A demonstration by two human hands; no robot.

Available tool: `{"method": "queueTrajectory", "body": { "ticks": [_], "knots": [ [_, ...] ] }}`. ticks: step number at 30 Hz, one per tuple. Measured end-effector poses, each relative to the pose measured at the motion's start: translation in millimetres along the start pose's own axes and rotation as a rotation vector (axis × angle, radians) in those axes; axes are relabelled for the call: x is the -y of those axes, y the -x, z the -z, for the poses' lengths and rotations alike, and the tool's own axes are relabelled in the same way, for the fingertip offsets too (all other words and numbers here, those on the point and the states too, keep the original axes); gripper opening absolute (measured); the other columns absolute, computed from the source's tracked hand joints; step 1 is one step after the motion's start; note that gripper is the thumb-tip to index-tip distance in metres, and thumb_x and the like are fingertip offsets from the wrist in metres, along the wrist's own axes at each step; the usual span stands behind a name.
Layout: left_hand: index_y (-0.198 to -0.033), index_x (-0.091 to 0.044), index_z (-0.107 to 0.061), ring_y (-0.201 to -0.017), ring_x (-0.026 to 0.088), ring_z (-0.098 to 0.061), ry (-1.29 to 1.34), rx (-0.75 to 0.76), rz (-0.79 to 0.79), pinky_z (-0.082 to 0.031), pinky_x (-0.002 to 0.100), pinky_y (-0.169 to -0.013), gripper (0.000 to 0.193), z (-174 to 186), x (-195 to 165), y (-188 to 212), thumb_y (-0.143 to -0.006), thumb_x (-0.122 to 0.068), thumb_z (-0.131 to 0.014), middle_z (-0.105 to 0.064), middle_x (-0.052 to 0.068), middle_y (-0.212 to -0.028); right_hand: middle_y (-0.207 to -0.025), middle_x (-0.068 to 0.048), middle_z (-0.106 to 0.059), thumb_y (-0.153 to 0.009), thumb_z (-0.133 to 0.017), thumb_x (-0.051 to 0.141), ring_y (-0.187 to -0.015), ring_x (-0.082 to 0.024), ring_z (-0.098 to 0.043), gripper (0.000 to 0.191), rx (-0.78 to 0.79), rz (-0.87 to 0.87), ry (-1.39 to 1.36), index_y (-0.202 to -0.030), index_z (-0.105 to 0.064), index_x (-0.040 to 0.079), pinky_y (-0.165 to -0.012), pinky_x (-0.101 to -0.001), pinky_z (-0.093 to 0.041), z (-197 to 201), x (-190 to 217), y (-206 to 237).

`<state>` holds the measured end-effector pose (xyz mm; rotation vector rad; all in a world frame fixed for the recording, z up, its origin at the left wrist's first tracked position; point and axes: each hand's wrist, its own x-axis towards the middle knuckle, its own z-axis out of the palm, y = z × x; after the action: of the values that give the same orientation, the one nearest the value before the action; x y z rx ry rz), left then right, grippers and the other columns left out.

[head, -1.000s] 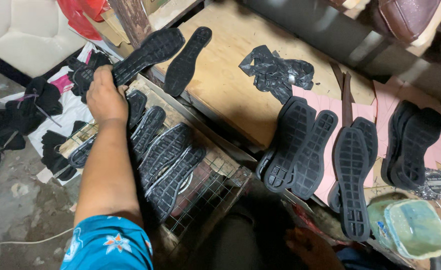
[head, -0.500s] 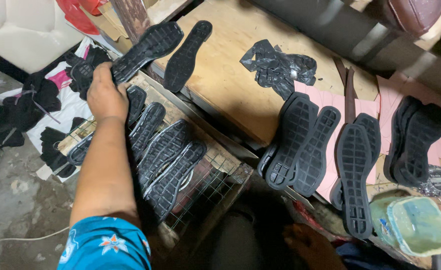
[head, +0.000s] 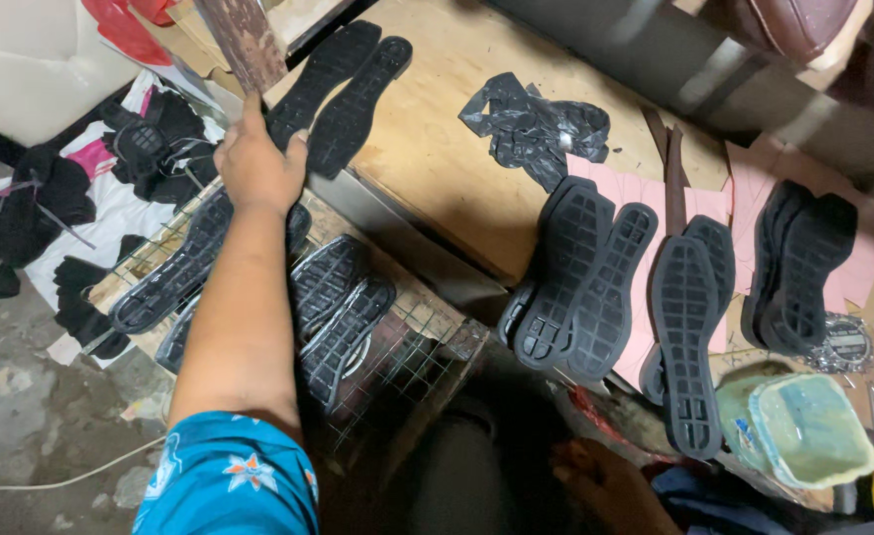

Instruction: The person applies a liquid adhesive to the bottom of black shoe soles using a brush. They repeatedly dip the brush into a container and spread the glue across the textured surface of each sole, then place the treated soles on a nearby table.

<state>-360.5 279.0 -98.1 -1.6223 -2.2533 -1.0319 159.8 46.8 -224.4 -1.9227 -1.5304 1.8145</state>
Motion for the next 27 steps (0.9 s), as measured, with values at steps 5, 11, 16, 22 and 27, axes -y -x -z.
{"method": "queueTrajectory", "body": {
  "ticks": [5,11,16,22,27],
  "knots": [
    [-0.146,0.002,-0.048,-0.127,0.047,-0.055,0.105,-0.279,-0.133,-0.036,0.051,-0.11,0.059,1.8,-23.4,24.3,-0.094,-0.015,-0.069,-0.061,0.028,-0.138,-0.12,-0.009,-0.072,-0.084,-0.076,0.02,-0.116,-0.02,-0.067,0.035,-0.065,0.206,-0.079,-0.116,-0.075,0.004,-0.1,-0.0334,-0.05,-6.5,-6.3,13.5],
    [-0.12,0.001,-0.066,-0.111,0.041,-0.062,0.393,-0.093,-0.263,-0.047,0.052,-0.099,0.023,35.6,-117.0,126.6,-0.099,-0.01,-0.065,-0.069,0.019,-0.116,-0.119,-0.01,-0.074,-0.091,-0.069,0.017,-0.113,-0.022,-0.069,0.023,-0.092,0.504,-0.086,-0.107,-0.076,0.002,-0.1,-0.0344,-0.051,-8.1,10.7,47.2],
    [-0.109,-0.005,-0.07,-0.105,0.035,-0.063,0.574,0.147,-0.445,-0.048,0.047,-0.093,0.022,66.7,-222.7,241.9,-0.09,-0.015,-0.073,-0.07,0.014,-0.11,-0.124,-0.011,-0.07,-0.094,-0.068,0.021,-0.121,-0.024,-0.062,0.025,-0.35,0.685,0.088,-0.11,-0.076,0.004,-0.104,-0.0351,-0.044,-8.9,15.7,93.4],
    [-0.128,-0.008,-0.062,-0.128,0.039,-0.049,0.621,0.413,-0.558,-0.039,0.054,-0.104,0.062,64.1,-302.2,312.5,-0.072,-0.024,-0.083,-0.051,0.02,-0.14,-0.103,-0.012,-0.067,-0.091,-0.066,0.029,-0.095,-0.024,-0.066,0.035,-0.365,0.399,0.071,-0.12,-0.074,0.009,-0.085,-0.0334,-0.051,-0.8,-8.5,141.2],
    [-0.135,-0.02,-0.064,-0.138,0.04,-0.043,0.375,0.399,-0.627,-0.028,0.064,-0.109,0.065,33.1,-316.7,323.4,-0.072,-0.02,-0.082,-0.049,0.016,-0.15,-0.111,-0.007,-0.068,-0.096,-0.061,0.023,-0.096,-0.017,-0.066,0.034,-0.371,0.502,-0.014,-0.124,-0.071,0.007,-0.085,-0.0285,-0.051,6.1,-45.5,169.9]
  ]
}}
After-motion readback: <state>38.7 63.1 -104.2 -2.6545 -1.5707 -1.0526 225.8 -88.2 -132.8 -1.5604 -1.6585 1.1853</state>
